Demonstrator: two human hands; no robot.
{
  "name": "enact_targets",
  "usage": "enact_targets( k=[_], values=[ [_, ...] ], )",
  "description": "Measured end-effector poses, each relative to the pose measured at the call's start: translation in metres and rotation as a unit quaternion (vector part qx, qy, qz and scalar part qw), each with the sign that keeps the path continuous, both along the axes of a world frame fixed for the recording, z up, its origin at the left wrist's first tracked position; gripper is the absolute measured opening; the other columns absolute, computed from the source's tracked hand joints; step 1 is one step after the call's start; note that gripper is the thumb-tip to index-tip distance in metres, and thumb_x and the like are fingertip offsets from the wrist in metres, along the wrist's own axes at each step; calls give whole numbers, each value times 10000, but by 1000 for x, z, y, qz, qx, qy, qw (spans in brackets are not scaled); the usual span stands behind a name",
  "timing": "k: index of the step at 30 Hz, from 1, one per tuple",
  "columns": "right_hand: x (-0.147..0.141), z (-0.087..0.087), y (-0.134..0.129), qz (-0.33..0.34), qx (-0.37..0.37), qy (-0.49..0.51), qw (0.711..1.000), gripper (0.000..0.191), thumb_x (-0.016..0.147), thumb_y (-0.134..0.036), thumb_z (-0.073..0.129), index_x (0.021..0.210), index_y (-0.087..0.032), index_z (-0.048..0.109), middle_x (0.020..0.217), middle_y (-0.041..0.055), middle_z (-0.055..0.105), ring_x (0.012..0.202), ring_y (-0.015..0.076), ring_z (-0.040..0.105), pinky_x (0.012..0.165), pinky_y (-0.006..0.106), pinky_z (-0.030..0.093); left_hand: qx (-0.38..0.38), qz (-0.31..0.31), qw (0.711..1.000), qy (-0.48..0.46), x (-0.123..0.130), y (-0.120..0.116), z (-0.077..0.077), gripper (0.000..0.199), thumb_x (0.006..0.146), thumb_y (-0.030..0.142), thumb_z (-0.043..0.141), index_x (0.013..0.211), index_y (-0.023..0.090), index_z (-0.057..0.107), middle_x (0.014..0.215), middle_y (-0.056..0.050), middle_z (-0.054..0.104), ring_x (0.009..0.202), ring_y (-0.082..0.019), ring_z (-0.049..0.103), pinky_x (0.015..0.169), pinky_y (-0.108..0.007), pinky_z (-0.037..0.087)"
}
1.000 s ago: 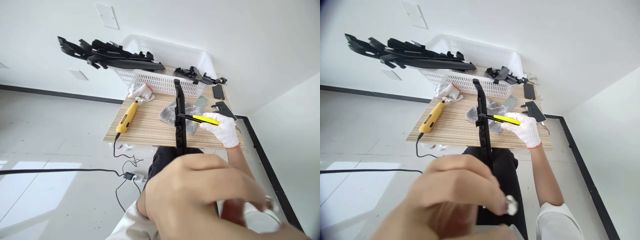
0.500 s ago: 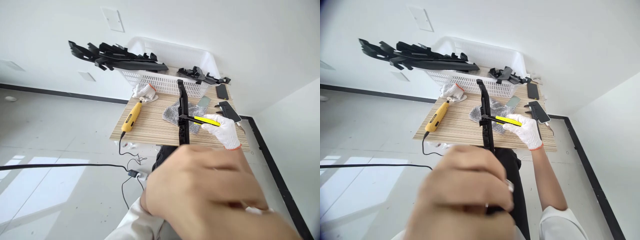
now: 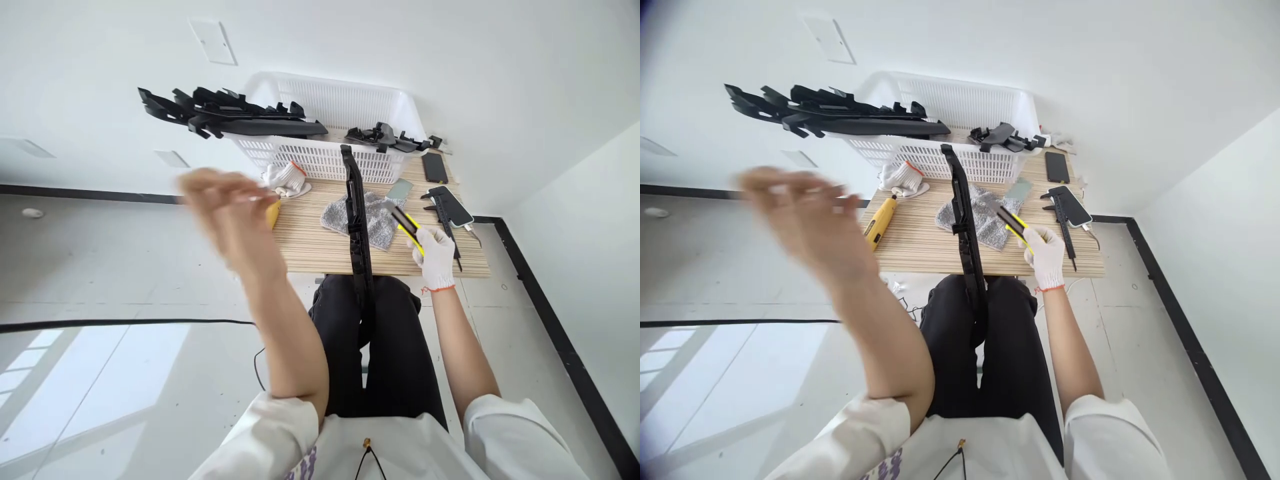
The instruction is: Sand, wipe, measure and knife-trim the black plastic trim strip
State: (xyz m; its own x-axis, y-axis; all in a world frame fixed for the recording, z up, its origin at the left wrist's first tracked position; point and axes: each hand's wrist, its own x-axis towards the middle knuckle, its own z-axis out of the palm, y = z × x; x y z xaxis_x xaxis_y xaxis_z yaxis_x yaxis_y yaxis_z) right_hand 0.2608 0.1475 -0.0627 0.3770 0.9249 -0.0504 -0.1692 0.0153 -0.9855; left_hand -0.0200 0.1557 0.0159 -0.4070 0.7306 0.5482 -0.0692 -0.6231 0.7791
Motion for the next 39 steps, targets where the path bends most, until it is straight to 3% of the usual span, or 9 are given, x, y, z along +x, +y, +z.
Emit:
enact_targets(
  k=[4,8,10,16,24,29,32,35,39],
  values=[
    [6,-2,1,-8,6,32,999,355,687,-491,778,741,-214,563,549,-30,634,314,45,408,285,164,252,-155,-132,974,99,47,4,-60,730,718,608,789,1253,289,410,1305,-100,524,1160,-251,600,935,-440,545],
    [10,-4,-4,63,-9,11,998,378,658,-485,812,777,-207,585,554,-25,643,315,44,405,292,159,252,-233,-207,942,129,75,-2,-95,534,779,575,719,1090,207,487,1010,-81,642,931,-231,678,795,-374,565],
    [11,-4,-8,94,-20,-3,995,392,653,-483,825,808,-202,600,566,-19,651,324,43,411,301,158,259,-231,-211,941,127,76,1,-97,420,806,526,696,988,196,510,911,-58,650,885,-215,677,771,-351,565],
    [12,-4,-9,113,-36,-5,993,371,689,-487,810,810,-205,601,588,-11,655,342,38,411,315,157,251,-250,-323,896,172,60,3,-91,425,730,360,798,1034,177,564,1028,-68,693,972,-211,683,879,-362,577],
    [12,-1,-10,120,-35,-26,992,321,649,-378,827,837,-201,636,577,-28,622,364,43,407,333,171,273,-232,-221,932,169,70,13,-94,401,822,512,703,1008,175,593,938,-79,706,909,-242,702,776,-361,584],
    [29,1,-17,173,-27,-102,979,395,657,-246,814,1026,-191,686,633,-39,626,454,66,488,384,178,360,-261,-334,874,236,57,-1,-89,521,738,439,791,1110,173,540,993,-69,681,945,-232,691,877,-406,585],
    [39,2,-21,235,1,-152,960,431,709,-270,799,1122,-206,696,797,-3,706,601,99,599,478,191,468,-250,-365,863,245,51,-8,-92,531,752,457,782,1125,190,514,1053,-78,680,1003,-244,690,903,-425,583],
    [41,3,-23,286,43,-205,935,422,700,-269,821,1111,-230,732,1048,23,739,875,157,683,714,260,586,-244,-356,860,272,49,-12,-97,522,748,455,799,1099,210,502,1080,-83,687,1004,-244,698,887,-425,590],
    [38,3,-25,227,67,-253,938,417,727,-297,821,1136,-275,744,1136,9,732,1027,196,686,912,357,588,-256,-315,856,320,49,-16,-96,507,732,434,815,1063,202,509,1001,-67,696,918,-228,706,836,-396,591]
  ],
)
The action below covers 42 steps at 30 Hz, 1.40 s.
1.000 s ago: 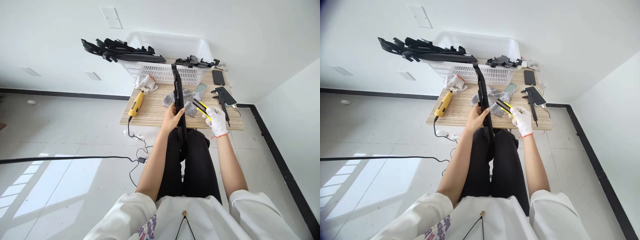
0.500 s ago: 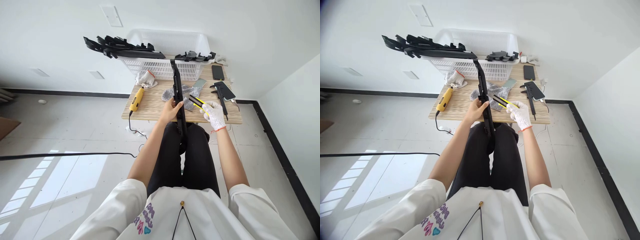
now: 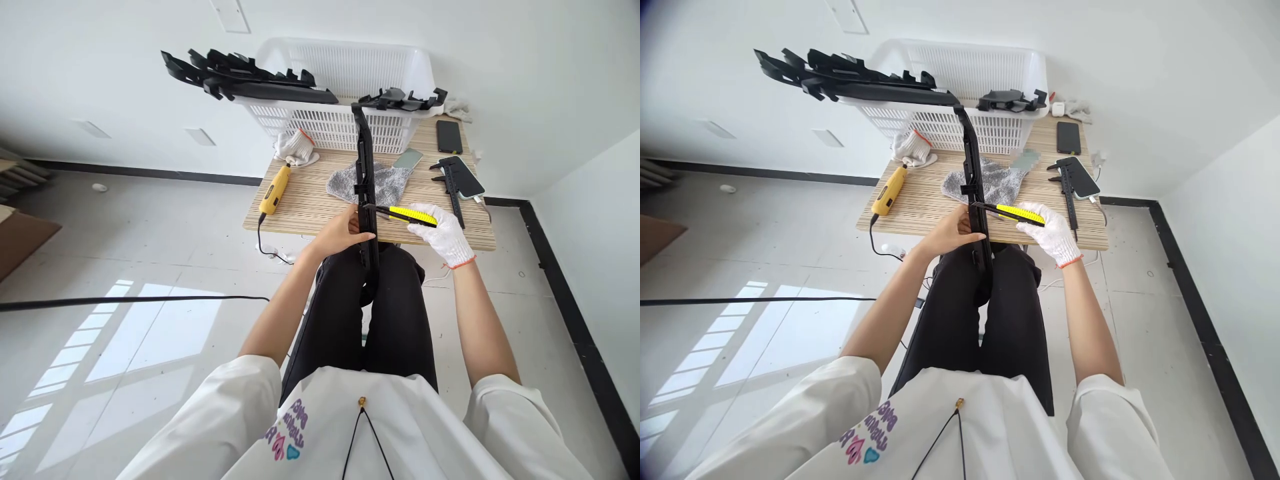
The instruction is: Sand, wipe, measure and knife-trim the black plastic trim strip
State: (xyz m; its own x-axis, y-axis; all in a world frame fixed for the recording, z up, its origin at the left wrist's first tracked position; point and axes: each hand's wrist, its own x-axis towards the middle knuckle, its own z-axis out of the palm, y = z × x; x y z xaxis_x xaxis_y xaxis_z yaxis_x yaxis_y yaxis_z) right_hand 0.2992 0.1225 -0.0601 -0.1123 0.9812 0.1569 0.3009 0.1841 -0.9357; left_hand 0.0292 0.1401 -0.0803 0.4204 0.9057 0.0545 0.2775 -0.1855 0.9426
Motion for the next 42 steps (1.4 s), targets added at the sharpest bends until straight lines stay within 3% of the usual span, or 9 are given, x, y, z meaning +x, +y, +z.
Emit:
enact_targets(
  k=[4,7,12,17,19,22,29,32,42],
  values=[
    [4,1,-3,9,9,-34,999,382,697,-267,850,1071,-274,773,1126,4,744,1087,230,682,1081,443,502,8,8,1000,12,0,-3,3,492,747,412,800,1091,198,522,997,-52,694,881,-205,697,813,-358,585],
    [9,1,-4,-1,26,-50,998,379,737,-279,825,1110,-276,760,1173,0,734,1125,232,671,1118,456,470,19,15,1000,17,-1,-4,3,506,755,421,791,1126,198,529,990,-45,687,865,-202,690,803,-351,584],
    [12,-1,0,4,25,-58,998,401,738,-272,823,1131,-254,748,1161,11,738,1100,223,681,1083,442,504,38,29,998,40,0,-6,2,518,753,435,789,1143,199,543,962,-40,699,856,-209,694,807,-350,585],
    [12,0,0,2,5,-72,997,392,733,-262,824,1118,-252,755,1120,7,749,1057,195,695,1003,351,554,44,34,997,56,0,-6,3,524,752,455,783,1143,201,544,960,-38,709,873,-218,700,816,-359,585],
    [13,0,0,-24,2,-58,998,411,731,-280,826,1133,-242,749,1109,13,752,1038,206,702,986,380,567,46,39,996,64,0,-7,3,509,750,464,781,1120,203,546,946,-34,707,862,-218,699,807,-356,583],
    [14,0,0,-9,-11,-69,997,409,719,-289,836,1117,-245,757,1115,13,752,1062,223,697,1024,418,549,47,47,995,75,1,-8,4,494,749,461,780,1098,203,545,927,-31,705,842,-215,696,790,-348,578],
    [14,2,-2,10,-23,-67,997,392,698,-285,848,1079,-235,772,1125,20,750,1053,224,702,1027,403,551,49,47,995,70,1,-9,4,523,745,466,779,1134,213,538,926,-23,703,833,-214,696,779,-341,564],
    [14,2,-2,-18,-12,-58,998,411,712,-302,839,1111,-239,762,1108,14,753,1043,221,705,1010,407,566,48,49,995,67,1,-9,3,534,741,463,780,1139,205,536,952,-33,703,845,-221,699,789,-351,566],
    [13,0,-1,-35,-36,-38,998,404,689,-250,840,1083,-199,768,978,19,761,917,192,719,873,317,612,57,54,993,86,1,-8,1,584,741,470,777,1200,200,536,968,-35,702,847,-227,689,793,-353,556]
  ],
)
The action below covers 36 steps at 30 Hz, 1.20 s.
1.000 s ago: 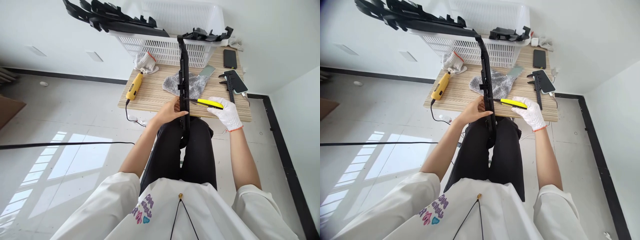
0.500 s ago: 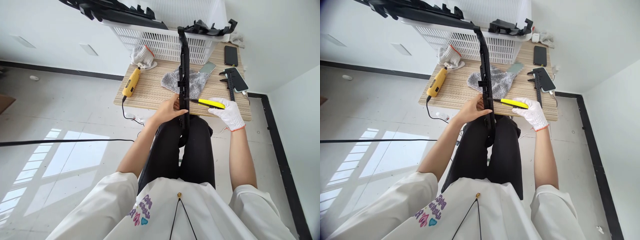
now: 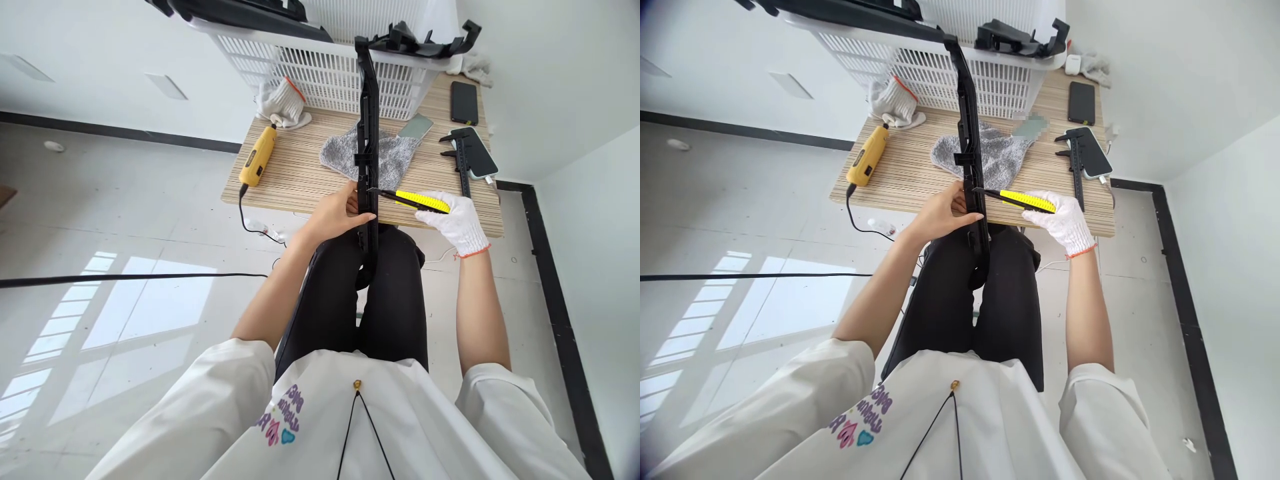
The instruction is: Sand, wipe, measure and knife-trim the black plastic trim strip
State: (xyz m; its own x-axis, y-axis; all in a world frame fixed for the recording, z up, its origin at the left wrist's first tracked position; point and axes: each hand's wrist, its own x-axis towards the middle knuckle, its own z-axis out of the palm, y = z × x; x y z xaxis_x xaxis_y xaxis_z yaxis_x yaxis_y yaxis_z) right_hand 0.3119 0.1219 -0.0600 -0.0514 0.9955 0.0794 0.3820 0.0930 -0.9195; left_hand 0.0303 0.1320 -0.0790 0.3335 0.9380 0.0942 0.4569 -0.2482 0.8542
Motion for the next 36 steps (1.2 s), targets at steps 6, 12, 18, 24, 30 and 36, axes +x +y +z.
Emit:
enact_targets(
  k=[6,12,18,24,30,36],
  values=[
    [0,-1,1,3,-5,-8,1000,364,677,-235,839,1035,-210,774,849,4,731,773,150,687,684,234,601,11,-3,1000,12,-1,0,0,580,755,467,765,1217,203,534,962,-22,704,846,-217,693,808,-343,551],
    [0,-10,2,-106,32,18,994,305,728,-328,802,1007,-212,763,592,-44,574,492,88,522,447,210,470,22,27,999,20,7,-2,-1,487,776,509,745,1106,207,553,908,-9,705,789,-196,687,750,-316,515],
    [-2,-5,0,-90,13,17,996,319,686,-291,822,983,-190,766,605,-35,583,483,72,472,456,219,432,42,129,991,3,19,1,-6,394,880,515,638,1123,235,504,724,49,649,711,-165,651,726,-312,451],
    [15,-2,1,-66,-42,55,995,259,673,-251,799,921,-194,751,525,-46,526,414,73,396,376,227,315,18,49,998,34,11,-5,1,628,716,381,795,1208,227,436,936,-3,693,798,-210,681,763,-345,494],
    [33,-7,-1,-45,-24,-26,998,287,661,-275,833,939,-243,769,591,-31,598,500,138,544,450,283,462,25,19,997,74,7,-7,3,693,710,454,803,1244,222,428,1045,-55,695,911,-269,699,796,-384,521],
    [32,-5,-5,23,11,-89,996,288,686,-329,839,967,-295,784,939,-1,760,923,254,719,859,412,610,64,46,993,85,10,-7,-4,630,752,426,782,1238,226,434,987,-35,690,877,-239,699,793,-360,528]
  ],
)
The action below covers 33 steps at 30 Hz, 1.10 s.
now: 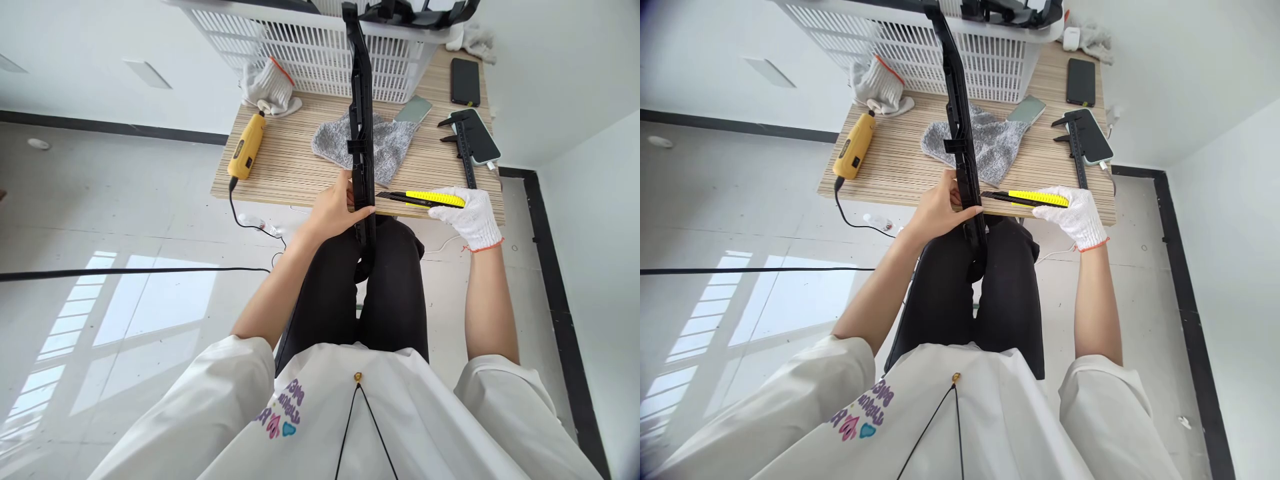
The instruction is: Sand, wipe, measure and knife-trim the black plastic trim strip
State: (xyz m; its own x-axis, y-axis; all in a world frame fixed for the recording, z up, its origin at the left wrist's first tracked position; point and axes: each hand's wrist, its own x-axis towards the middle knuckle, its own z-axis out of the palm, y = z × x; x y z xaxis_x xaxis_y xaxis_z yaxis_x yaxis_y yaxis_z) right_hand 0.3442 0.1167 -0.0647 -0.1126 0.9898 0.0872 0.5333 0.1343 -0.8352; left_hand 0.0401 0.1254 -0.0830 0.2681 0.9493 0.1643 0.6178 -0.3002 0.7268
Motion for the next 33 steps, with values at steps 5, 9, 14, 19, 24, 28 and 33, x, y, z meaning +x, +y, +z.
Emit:
enact_targets(
  k=[5,9,14,19,24,28,33],
  values=[
    [-7,4,-4,32,-12,10,999,326,682,-358,850,992,-279,788,999,10,769,960,255,724,917,413,598,-9,-59,998,9,-8,2,-1,923,603,457,897,1334,212,390,1063,-65,673,918,-269,690,804,-389,551],
    [-13,5,-7,33,17,-13,999,350,703,-379,842,1031,-267,789,1054,17,767,997,249,716,954,398,575,-15,-88,996,0,-14,5,-2,1059,539,510,924,1384,201,366,1124,-94,660,965,-278,680,856,-408,555],
    [-12,8,-5,68,9,-28,997,389,712,-369,848,1061,-208,789,1086,42,766,1019,249,708,957,365,559,-10,-88,996,-4,-15,6,-5,1064,554,494,924,1406,197,361,1105,-88,664,975,-282,678,878,-424,559],
    [-12,8,-5,78,8,-43,996,413,698,-388,860,1065,-212,788,1089,39,764,1022,254,707,964,372,556,-5,-91,996,-4,-15,5,-5,1047,562,497,919,1403,196,373,1097,-90,663,964,-279,675,873,-424,560],
    [-11,6,-7,41,25,-34,998,396,696,-401,856,1067,-282,780,1089,9,760,1029,273,712,984,439,568,-8,-91,996,2,-17,6,-4,1021,569,466,918,1391,198,375,1093,-84,657,952,-266,672,864,-411,562],
    [-9,6,-6,58,28,-59,996,349,693,-381,857,1030,-324,788,1083,2,758,1034,289,710,991,461,568,-12,-96,995,1,-17,7,-4,1009,581,449,911,1392,200,365,1094,-81,656,955,-265,675,864,-406,561],
    [-10,7,-7,61,18,-62,996,337,707,-356,840,1038,-320,786,1057,6,761,1017,290,714,969,459,578,-12,-98,995,-3,-16,6,-4,977,588,483,897,1370,216,376,1059,-58,662,946,-269,684,847,-407,560]
  ],
)
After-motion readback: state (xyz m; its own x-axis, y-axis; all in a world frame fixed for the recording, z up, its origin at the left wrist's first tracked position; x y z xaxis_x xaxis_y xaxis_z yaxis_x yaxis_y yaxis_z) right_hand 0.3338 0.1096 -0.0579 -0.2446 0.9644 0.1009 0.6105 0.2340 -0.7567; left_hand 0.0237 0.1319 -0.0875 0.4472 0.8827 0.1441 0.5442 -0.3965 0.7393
